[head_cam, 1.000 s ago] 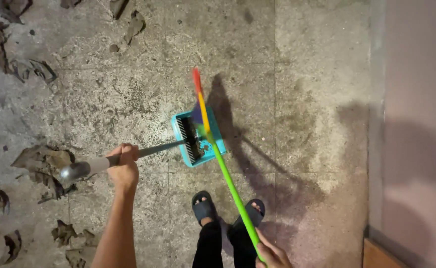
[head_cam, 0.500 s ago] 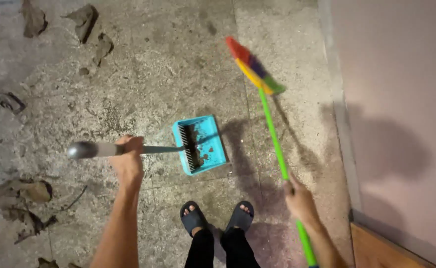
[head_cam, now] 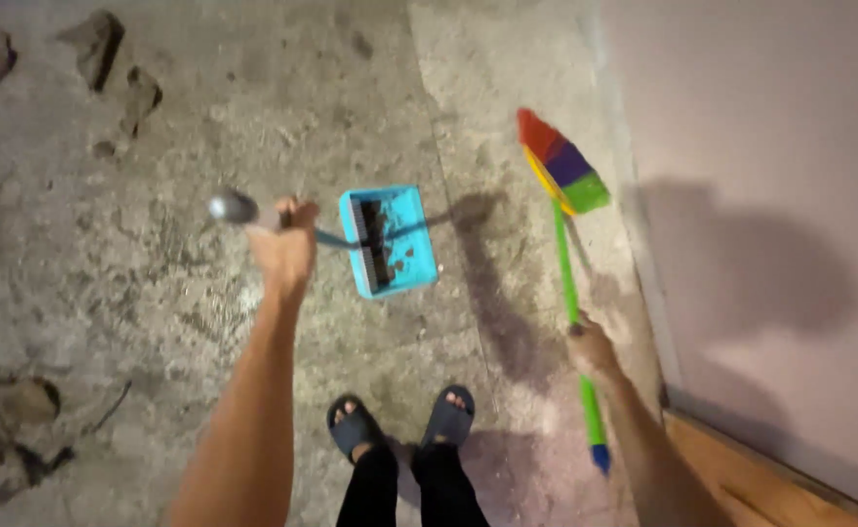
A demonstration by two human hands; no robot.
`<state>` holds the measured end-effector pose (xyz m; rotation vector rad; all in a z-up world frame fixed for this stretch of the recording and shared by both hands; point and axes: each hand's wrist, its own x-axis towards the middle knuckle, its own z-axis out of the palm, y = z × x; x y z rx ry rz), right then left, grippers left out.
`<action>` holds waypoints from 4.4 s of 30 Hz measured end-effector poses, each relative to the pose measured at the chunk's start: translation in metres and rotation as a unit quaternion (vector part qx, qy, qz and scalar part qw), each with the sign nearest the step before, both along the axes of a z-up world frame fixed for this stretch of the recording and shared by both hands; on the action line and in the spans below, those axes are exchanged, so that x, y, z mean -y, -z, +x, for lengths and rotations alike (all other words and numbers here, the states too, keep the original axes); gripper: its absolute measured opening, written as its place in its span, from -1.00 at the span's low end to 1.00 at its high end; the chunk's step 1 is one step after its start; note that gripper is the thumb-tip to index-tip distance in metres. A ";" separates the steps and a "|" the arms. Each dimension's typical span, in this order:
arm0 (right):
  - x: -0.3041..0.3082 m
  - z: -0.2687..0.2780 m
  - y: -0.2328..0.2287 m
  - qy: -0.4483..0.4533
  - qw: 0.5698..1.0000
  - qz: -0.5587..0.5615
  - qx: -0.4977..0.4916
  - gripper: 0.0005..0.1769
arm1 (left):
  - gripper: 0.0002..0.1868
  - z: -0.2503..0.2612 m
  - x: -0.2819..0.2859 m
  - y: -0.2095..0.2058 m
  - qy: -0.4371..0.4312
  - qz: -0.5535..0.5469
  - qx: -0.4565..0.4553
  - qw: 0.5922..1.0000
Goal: Sweeping dry leaves and dirt from a concrete floor into a dustpan and emptying it into a collection bag.
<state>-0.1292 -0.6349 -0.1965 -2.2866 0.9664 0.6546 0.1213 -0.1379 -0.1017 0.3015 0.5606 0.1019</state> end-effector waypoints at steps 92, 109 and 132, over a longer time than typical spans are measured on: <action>-0.242 -0.164 -0.058 0.060 0.917 0.344 -0.194 -0.40 | -0.66 -0.420 -0.246 -0.110 0.075 0.627 -0.279 0.724; -0.249 -0.103 -0.066 -0.156 0.981 0.080 -0.082 -0.44 | -0.67 -0.413 -0.244 -0.122 0.089 0.608 -0.290 0.734; -0.317 -0.123 -0.050 -0.399 0.914 0.025 -0.069 -0.19 | -0.76 -0.632 -0.368 -0.109 -0.135 0.560 -0.303 0.760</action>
